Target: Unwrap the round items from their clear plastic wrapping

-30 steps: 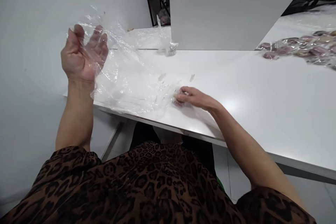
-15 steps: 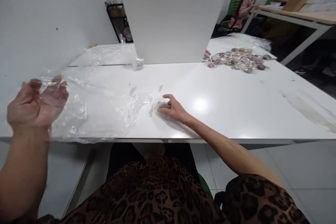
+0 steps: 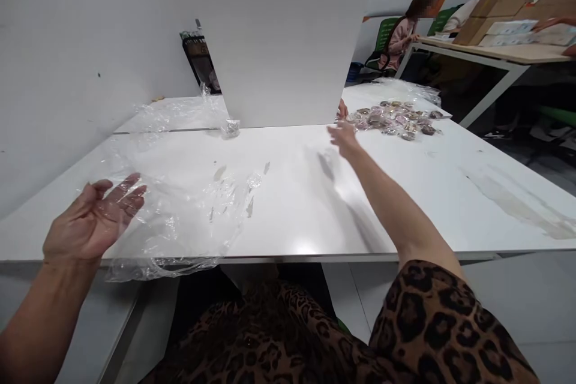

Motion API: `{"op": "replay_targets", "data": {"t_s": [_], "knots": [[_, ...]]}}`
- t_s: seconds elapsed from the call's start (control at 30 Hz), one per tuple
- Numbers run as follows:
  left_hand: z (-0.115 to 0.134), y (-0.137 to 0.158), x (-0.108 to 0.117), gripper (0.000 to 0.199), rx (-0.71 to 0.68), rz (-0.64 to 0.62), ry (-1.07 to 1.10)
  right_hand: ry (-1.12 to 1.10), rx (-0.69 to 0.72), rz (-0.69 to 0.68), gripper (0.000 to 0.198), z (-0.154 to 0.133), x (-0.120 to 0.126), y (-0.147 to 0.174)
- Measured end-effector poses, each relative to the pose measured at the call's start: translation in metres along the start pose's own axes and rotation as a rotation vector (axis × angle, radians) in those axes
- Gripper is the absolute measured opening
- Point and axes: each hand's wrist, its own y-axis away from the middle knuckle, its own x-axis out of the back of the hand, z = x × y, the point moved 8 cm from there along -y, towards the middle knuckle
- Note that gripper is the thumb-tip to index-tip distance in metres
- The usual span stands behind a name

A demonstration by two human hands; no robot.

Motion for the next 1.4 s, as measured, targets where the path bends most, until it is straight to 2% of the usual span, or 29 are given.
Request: {"op": "replay_targets", "data": {"t_s": [0.03,0.1,0.17,0.23,0.33,0.37,0.4,0.47,0.53,0.63,0.7,0.77,0.9,0.93,1.0,1.1,1.17,1.23,1.3,1.4], "knots": [[-0.002,0.003,-0.004,0.031,0.011,-0.027,-0.004,-0.008,-0.045,-0.066,0.032,0.009,-0.019,0.021],[-0.005,0.009,-0.015,0.031,0.029,-0.089,-0.013,-0.036,-0.093,-0.3,0.037,0.017,-0.065,0.073],[-0.008,0.018,-0.031,0.029,0.044,-0.168,-0.029,-0.015,-0.005,-0.59,0.054,0.005,-0.108,0.133],[-0.012,0.029,-0.051,0.028,0.053,-0.267,-0.057,0.039,0.109,-0.877,0.081,-0.013,-0.144,0.193],[-0.019,0.052,-0.083,0.033,0.062,-0.424,-0.1,0.094,0.219,-1.083,0.113,-0.036,-0.177,0.257],[-0.022,0.058,-0.091,0.036,0.069,-0.473,-0.114,0.087,0.246,-1.116,0.113,-0.043,-0.187,0.27],[-0.024,0.064,-0.097,0.04,0.073,-0.514,-0.132,0.065,0.267,-1.149,0.105,-0.048,-0.196,0.282],[-0.025,0.07,-0.1,0.045,0.071,-0.554,-0.175,0.011,0.273,-1.213,0.069,-0.052,-0.212,0.297],[-0.022,0.069,-0.092,0.047,0.06,-0.541,-0.2,-0.029,0.225,-1.226,0.039,-0.051,-0.223,0.3],[-0.01,0.061,-0.065,0.047,0.029,-0.453,-0.18,-0.084,0.149,-1.07,0.031,-0.051,-0.22,0.278],[-0.002,0.054,-0.043,0.046,-0.002,-0.371,-0.159,-0.112,0.143,-0.934,0.032,-0.052,-0.211,0.258],[0.004,0.047,-0.022,0.044,-0.034,-0.281,-0.15,-0.036,0.177,-0.873,0.041,-0.049,-0.206,0.245],[0.01,0.039,0.005,0.044,-0.081,-0.141,-0.171,0.359,0.35,-0.871,0.077,-0.027,-0.218,0.239],[0.012,0.038,0.009,0.044,-0.086,-0.126,-0.17,0.438,0.388,-0.86,0.074,-0.02,-0.221,0.239],[0.015,0.037,0.017,0.044,-0.095,-0.106,-0.151,0.513,0.403,-0.835,0.05,-0.007,-0.226,0.234],[0.024,0.034,0.038,0.039,-0.149,-0.063,-0.121,0.438,0.299,-0.771,0.022,0.006,-0.218,0.216],[0.031,0.03,0.058,0.037,-0.197,0.001,-0.128,0.297,0.201,-0.706,0.021,0.008,-0.205,0.199],[0.032,0.025,0.073,0.039,-0.215,0.051,-0.178,0.117,0.109,-0.662,0.028,0.004,-0.194,0.189],[0.023,0.02,0.072,0.046,-0.186,0.003,-0.287,-0.051,0.045,-0.65,0.035,-0.007,-0.188,0.189],[-0.009,0.022,0.031,0.061,-0.121,-0.275,-0.552,-0.192,0.024,-0.714,0.038,-0.034,-0.196,0.214]]}}
